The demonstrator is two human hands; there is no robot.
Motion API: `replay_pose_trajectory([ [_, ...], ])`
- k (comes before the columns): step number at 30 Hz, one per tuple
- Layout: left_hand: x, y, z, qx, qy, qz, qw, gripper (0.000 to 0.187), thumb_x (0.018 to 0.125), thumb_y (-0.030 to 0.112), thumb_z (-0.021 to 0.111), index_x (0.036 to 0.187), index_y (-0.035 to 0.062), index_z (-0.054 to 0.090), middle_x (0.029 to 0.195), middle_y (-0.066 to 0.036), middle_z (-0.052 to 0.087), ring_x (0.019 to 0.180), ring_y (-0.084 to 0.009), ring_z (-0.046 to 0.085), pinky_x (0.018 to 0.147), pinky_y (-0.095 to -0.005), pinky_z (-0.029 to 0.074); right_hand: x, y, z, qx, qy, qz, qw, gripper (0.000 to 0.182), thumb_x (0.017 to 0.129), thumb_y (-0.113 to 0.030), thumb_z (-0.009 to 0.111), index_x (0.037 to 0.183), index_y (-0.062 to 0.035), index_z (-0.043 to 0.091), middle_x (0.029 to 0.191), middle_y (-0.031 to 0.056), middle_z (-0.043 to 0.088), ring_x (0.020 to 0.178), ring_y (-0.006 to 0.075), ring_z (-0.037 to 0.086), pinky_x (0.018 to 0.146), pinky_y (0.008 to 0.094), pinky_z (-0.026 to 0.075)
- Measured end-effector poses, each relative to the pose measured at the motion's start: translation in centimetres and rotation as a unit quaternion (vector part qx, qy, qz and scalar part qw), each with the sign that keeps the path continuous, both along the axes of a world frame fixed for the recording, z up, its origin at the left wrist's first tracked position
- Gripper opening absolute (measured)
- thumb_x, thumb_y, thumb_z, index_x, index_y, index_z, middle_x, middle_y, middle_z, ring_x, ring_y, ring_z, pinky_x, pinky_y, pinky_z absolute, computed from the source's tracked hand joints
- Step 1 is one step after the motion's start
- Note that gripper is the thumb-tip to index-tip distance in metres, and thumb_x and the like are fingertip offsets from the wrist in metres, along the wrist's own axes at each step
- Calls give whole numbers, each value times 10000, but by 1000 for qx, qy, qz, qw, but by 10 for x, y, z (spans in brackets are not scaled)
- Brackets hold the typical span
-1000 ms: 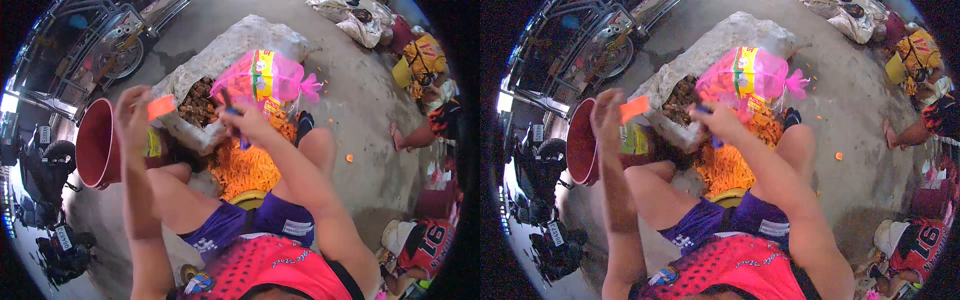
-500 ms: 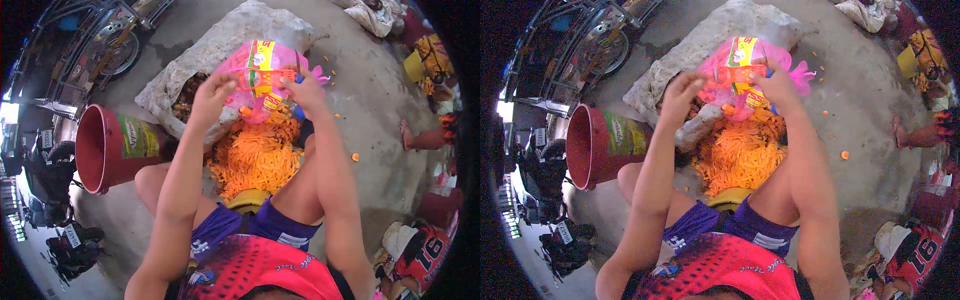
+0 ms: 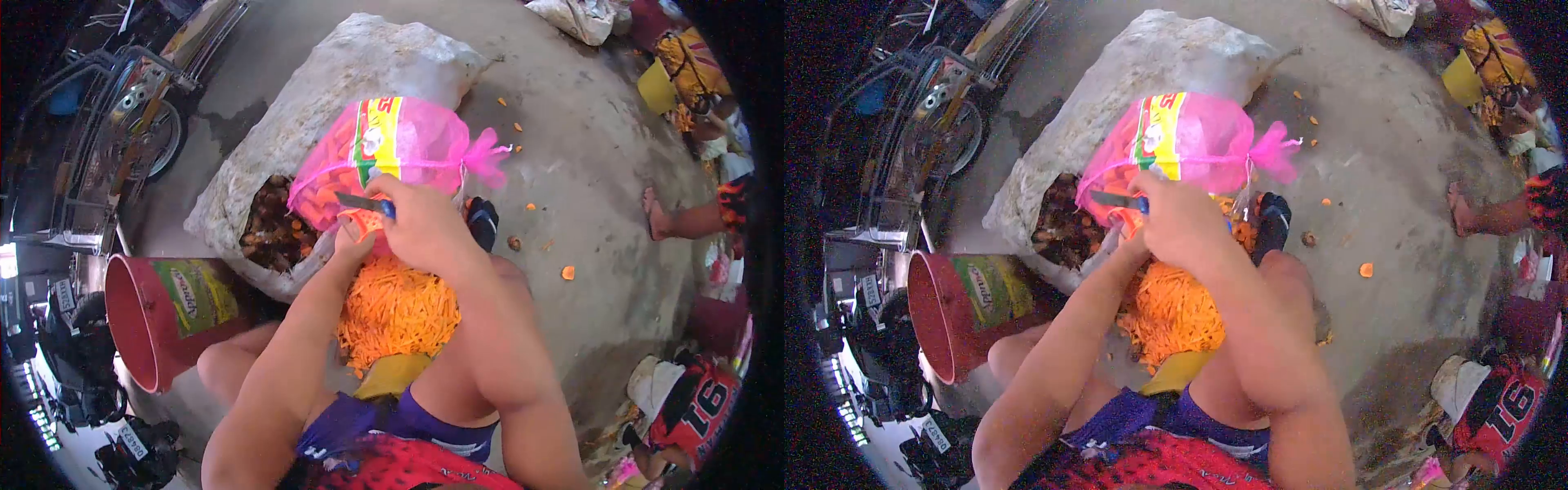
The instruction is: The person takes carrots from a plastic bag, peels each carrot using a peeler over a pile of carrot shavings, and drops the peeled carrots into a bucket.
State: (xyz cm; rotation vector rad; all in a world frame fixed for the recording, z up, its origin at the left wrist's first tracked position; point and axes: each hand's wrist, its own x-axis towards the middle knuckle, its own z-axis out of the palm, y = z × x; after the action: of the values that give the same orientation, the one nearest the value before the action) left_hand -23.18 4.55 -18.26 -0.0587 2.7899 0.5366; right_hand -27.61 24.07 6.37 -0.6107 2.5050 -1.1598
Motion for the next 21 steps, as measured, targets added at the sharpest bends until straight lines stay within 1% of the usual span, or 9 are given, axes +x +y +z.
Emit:
replay_pose_trajectory([
  [1, -1, -3, -4, -2, -4, -4, 1000, 345, 927, 201, 545, 1222, 75, 674, 1324, -126, 630, 1200, -301, 582, 983, -487, 495, -3, -2, -2, -15, 14, 2, 1000, 324, 882, -79, 617, 1205, -102, 625, 955, 251, 696, 933, 456, 661, 797, 543, 503],
  [7, 21, -37, 20, -1, -18, -45, 999, 358, 952, 219, 536, 1237, 44, 664, 1310, -150, 631, 1141, -280, 616, 937, -453, 529, -7, -5, -10, -25, 5, 0, 1000, 324, 882, -96, 628, 1206, -98, 643, 956, 242, 700, 941, 442, 667, 810, 514, 514],
  [9, 41, -52, 44, 67, -46, -25, 996, 364, 960, 225, 533, 1242, 34, 661, 1305, -159, 632, 1121, -273, 627, 921, -442, 541, -1, -5, -10, -5, 8, 9, 1000, 326, 879, -105, 636, 1204, -95, 650, 965, 241, 700, 946, 435, 670, 816, 501, 519],
  [10, 55, -52, 81, 163, -116, 30, 979, 365, 971, 230, 522, 1234, 16, 658, 1277, -163, 641, 1083, -259, 638, 897, -427, 552, 3, -6, -12, 5, 9, 14, 1000, 326, 877, -110, 640, 1203, -93, 653, 970, 240, 701, 948, 432, 672, 818, 495, 522],
  [13, 98, -78, 116, 388, -150, 215, 883, 351, 987, 232, 514, 1207, -7, 647, 1136, -123, 658, 976, -215, 625, 814, -397, 556, 19, -10, -24, 5, 45, 54, 997, 334, 874, -122, 648, 1207, -104, 658, 991, 245, 700, 959, 425, 674, 826, 492, 524],
  [16, 139, -98, 159, 652, -119, 328, 673, 328, 1008, 262, 527, 1183, 6, 634, 1061, -79, 649, 921, -192, 612, 761, -357, 534, 47, -21, -23, 18, 44, 83, 995, 343, 873, -126, 652, 1216, -113, 663, 992, 242, 701, 962, 416, 677, 827, 490, 526],
  [17, 149, -97, 171, 667, -71, 314, 672, 330, 1026, 318, 556, 1188, 37, 614, 986, -57, 616, 874, -166, 578, 714, -328, 495, 59, -28, -23, 16, 32, 97, 995, 333, 869, -119, 640, 1201, -107, 671, 1014, 240, 701, 976, 419, 675, 844, 490, 527],
  [20, 173, -91, 199, 609, 16, 271, 745, 366, 1055, 377, 530, 1183, 44, 611, 937, -35, 590, 825, -140, 553, 704, -300, 468, 91, -51, -21, 9, 20, 137, 990, 310, 860, -112, 621, 1162, -97, 687, 1049, 231, 704, 1002, 423, 672, 876, 492, 530],
  [21, 181, -85, 211, 562, 20, 296, 772, 365, 1064, 391, 534, 1160, 50, 619, 866, 1, 559, 758, -114, 527, 685, -271, 444, 100, -59, -23, 2, 29, 149, 988, 302, 858, -118, 628, 1153, -98, 689, 1039, 227, 707, 1001, 422, 673, 873, 493, 530],
])
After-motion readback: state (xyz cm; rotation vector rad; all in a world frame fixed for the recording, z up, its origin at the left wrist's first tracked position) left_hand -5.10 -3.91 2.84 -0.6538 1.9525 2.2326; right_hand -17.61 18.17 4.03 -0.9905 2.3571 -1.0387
